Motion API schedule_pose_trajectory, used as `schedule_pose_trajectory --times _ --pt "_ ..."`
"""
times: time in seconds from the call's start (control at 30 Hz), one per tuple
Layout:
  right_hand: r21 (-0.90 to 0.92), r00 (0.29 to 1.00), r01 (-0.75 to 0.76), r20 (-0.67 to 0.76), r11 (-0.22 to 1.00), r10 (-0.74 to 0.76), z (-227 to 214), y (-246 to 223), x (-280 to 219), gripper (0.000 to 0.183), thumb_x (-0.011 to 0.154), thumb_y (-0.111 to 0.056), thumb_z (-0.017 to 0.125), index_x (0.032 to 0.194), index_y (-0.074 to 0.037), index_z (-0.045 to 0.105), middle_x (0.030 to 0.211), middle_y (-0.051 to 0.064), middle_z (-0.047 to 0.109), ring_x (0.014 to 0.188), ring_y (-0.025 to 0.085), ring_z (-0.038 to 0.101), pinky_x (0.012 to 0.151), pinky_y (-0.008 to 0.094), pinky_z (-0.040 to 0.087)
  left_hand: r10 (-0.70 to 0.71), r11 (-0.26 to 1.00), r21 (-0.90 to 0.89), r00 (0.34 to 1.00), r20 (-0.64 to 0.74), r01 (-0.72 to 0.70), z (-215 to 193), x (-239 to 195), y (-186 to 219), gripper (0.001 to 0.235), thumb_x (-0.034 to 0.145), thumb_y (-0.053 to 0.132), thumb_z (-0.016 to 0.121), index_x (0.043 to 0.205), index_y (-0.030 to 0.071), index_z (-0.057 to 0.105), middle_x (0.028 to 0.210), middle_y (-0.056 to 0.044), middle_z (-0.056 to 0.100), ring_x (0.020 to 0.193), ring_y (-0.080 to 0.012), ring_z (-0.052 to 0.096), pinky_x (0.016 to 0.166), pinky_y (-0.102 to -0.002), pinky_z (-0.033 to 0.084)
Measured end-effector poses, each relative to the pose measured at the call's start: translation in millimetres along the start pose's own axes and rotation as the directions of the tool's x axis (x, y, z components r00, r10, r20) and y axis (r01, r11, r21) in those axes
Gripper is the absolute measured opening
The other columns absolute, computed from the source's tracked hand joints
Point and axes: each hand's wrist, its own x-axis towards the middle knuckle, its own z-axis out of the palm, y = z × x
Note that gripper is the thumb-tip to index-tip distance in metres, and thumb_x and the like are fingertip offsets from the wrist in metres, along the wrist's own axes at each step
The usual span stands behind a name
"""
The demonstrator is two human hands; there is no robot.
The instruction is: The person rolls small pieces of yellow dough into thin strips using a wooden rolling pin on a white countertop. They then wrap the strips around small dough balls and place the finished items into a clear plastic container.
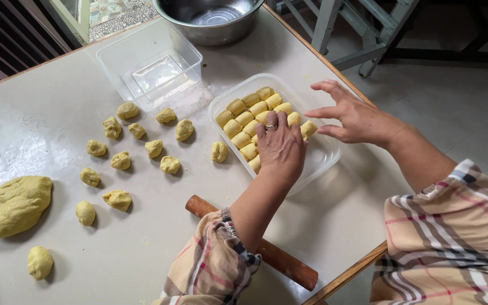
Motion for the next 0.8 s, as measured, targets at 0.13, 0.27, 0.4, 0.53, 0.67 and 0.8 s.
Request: schedule_pose_trajectory --times 0.13,0.27,0.4,0.53,0.67,0.8 --pt "-0.212 1.000 -0.016 -0.013 0.977 0.013 9.8 -5.1 -1.8 0.022 0.081 -0.029 0.067 0.102 -0.029 0.074 0.148 0.006 0.035 0.142 0.038 0.027 0.100 0.051 0.041 -0.025 1.000 -0.003 0.998 0.050 0.025 9.2 10.5 6.3 0.042 0.077 0.050 0.067 0.098 0.013 0.065 0.109 -0.007 0.045 0.113 -0.0250 0.032 0.093 -0.044 0.024" --pt "-0.380 0.995 -0.051 -0.098 0.923 0.015 23.7 -10.6 4.2 0.018 0.083 -0.040 0.064 0.098 -0.039 0.074 0.148 -0.006 0.040 0.143 0.026 0.029 0.096 0.042 0.042 -0.088 0.996 0.013 0.995 0.039 0.088 28.5 18.4 9.6 0.030 0.083 0.039 0.060 0.095 0.012 0.064 0.107 -0.007 0.044 0.112 -0.0258 0.032 0.091 -0.045 0.023" --pt "-0.365 0.985 -0.096 -0.170 0.926 0.035 34.7 -11.0 4.2 0.015 0.085 -0.041 0.063 0.094 -0.038 0.074 0.145 -0.009 0.045 0.140 0.025 0.033 0.093 0.041 0.044 -0.100 0.994 0.035 0.995 -0.001 0.100 37.2 20.9 10.2 0.023 0.088 0.030 0.051 0.092 0.012 0.064 0.104 -0.007 0.045 0.109 -0.0258 0.033 0.089 -0.045 0.024" --pt "-0.379 0.984 -0.109 -0.171 0.919 0.047 35.4 -12.7 2.7 0.016 0.084 -0.041 0.064 0.095 -0.038 0.074 0.147 -0.007 0.043 0.141 0.026 0.032 0.093 0.041 0.043 -0.088 0.995 0.044 0.996 -0.026 0.089 37.7 21.9 11.4 0.022 0.087 0.028 0.049 0.089 0.011 0.063 0.102 -0.008 0.045 0.108 -0.0270 0.033 0.089 -0.046 0.023" --pt "-0.303 0.987 -0.145 -0.112 0.942 0.115 35.3 -16.2 -0.9 0.020 0.084 -0.036 0.064 0.101 -0.036 0.073 0.150 -0.003 0.037 0.143 0.028 0.028 0.098 0.046 0.042 -0.075 0.997 0.016 0.997 -0.020 0.075 30.8 15.6 6.2 0.019 0.086 0.027 0.052 0.089 0.012 0.064 0.102 -0.007 0.045 0.108 -0.0261 0.033 0.088 -0.045 0.024" --pt "0.062 0.971 -0.102 -0.209 0.993 0.113 28.1 -8.6 -6.0 0.035 0.087 -0.011 0.059 0.121 -0.019 0.065 0.140 0.012 0.043 0.136 0.039 0.035 0.101 0.054 0.041 0.022 0.992 -0.123 0.995 -0.098 -0.034 -13.5 -8.0 -15.6 0.051 0.064 0.049 0.076 0.094 0.010 0.063 0.102 -0.007 0.048 0.107 -0.0274 0.038 0.086 -0.045 0.032"
